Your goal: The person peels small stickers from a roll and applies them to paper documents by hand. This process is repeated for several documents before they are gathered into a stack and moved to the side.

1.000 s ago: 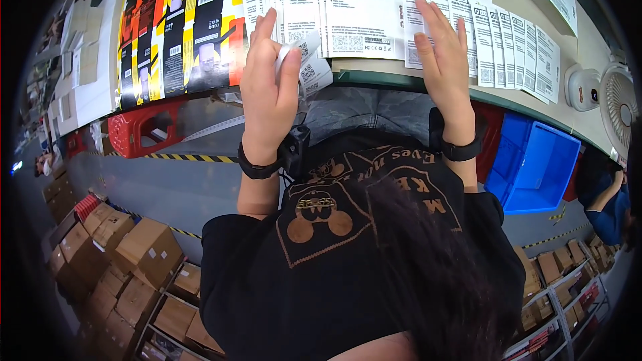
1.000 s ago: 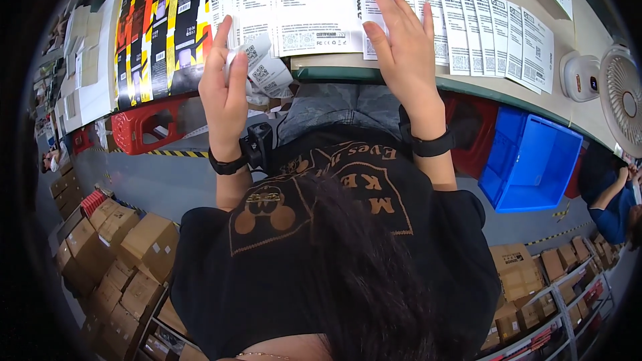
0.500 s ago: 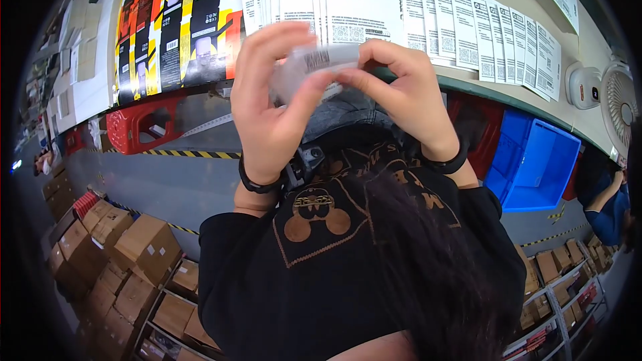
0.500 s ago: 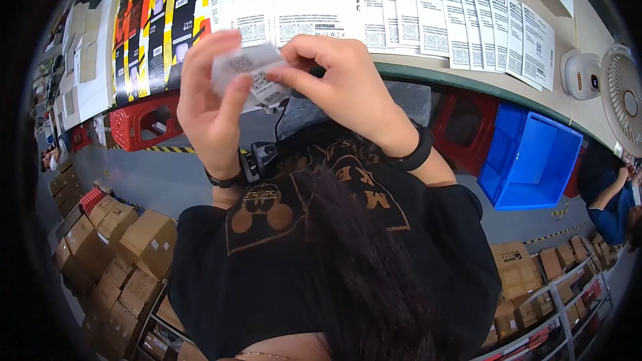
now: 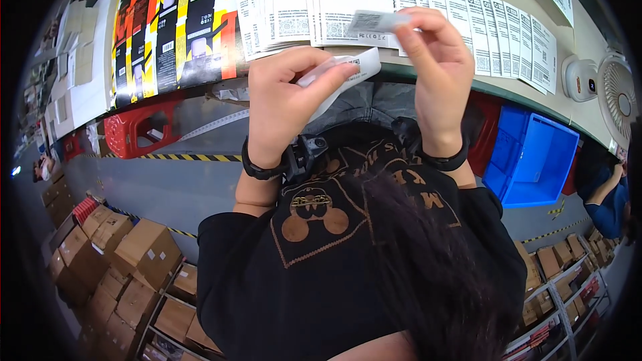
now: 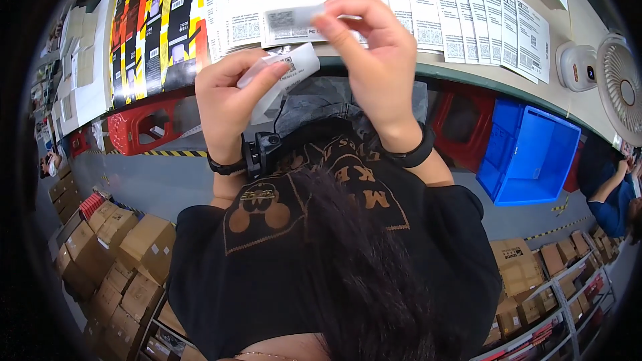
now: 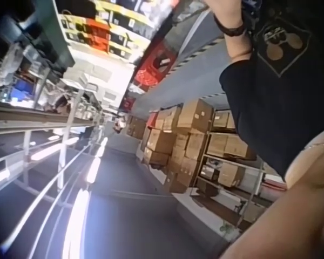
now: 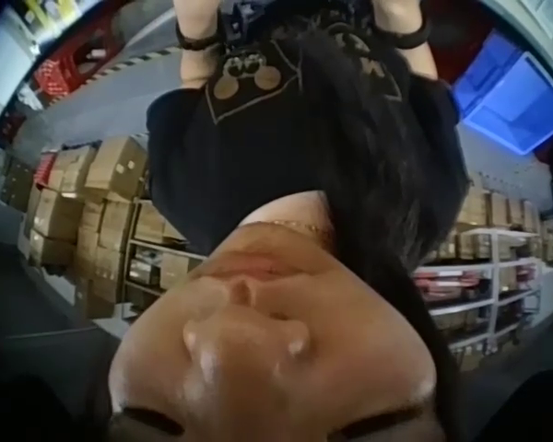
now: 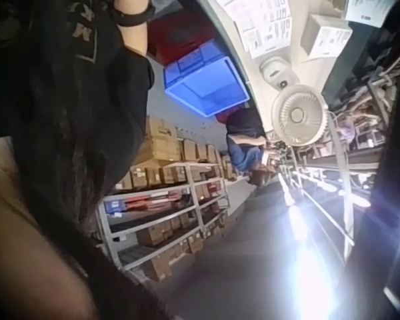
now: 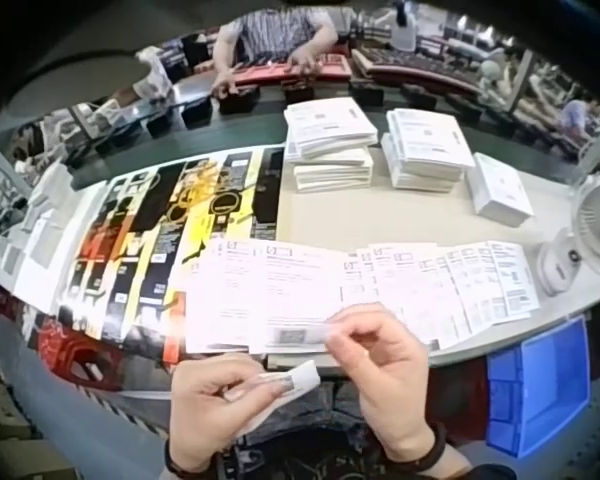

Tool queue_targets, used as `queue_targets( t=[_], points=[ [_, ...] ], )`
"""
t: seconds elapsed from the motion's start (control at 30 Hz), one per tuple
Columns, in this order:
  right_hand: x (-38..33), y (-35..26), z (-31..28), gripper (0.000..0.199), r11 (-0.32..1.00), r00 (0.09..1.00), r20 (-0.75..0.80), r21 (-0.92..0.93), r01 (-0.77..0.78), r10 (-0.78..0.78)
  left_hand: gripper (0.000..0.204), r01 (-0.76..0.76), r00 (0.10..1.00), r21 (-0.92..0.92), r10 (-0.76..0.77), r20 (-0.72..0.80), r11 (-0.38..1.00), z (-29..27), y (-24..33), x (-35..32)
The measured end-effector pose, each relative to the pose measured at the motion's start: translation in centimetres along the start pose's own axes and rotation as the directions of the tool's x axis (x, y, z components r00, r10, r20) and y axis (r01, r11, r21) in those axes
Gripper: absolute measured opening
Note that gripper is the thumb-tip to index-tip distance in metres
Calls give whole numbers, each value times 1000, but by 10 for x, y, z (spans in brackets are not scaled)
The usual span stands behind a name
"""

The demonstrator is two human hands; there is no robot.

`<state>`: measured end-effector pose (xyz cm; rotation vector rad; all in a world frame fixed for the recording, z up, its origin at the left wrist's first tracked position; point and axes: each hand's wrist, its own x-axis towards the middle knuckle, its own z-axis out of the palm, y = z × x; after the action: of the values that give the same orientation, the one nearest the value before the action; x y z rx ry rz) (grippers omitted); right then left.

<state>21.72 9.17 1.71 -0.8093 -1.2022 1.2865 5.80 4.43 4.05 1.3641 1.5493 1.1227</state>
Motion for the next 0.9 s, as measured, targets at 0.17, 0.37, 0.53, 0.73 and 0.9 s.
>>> queue_targets(
  t=[0.17, 0.37, 0.53, 0.73, 0.9],
  points=[
    [-2, -6, 2, 47, 974, 985, 54, 146, -173, 167, 15, 55, 998, -86, -58, -34, 995, -2, -2, -1],
    [-7, -2, -3, 60, 975, 962, 160, -28, -220, 221, 16, -317, 947, 163, 323, -7, 934, -1, -6, 8],
    [-7, -7, -1, 60, 982, 987, 141, -183, -46, 72, 18, -72, 994, 39, 69, 85, 997, 1, 2, 5],
    [-4, -2, 2, 48, 967, 977, 63, -148, 209, -202, 21, -61, 995, 38, 58, 86, 997, -4, 10, 12],
    [13, -4, -16, 58, 972, 977, -84, -146, 182, -195, 16, -150, 969, 262, 89, 230, 953, -20, 12, 16]
  ],
)
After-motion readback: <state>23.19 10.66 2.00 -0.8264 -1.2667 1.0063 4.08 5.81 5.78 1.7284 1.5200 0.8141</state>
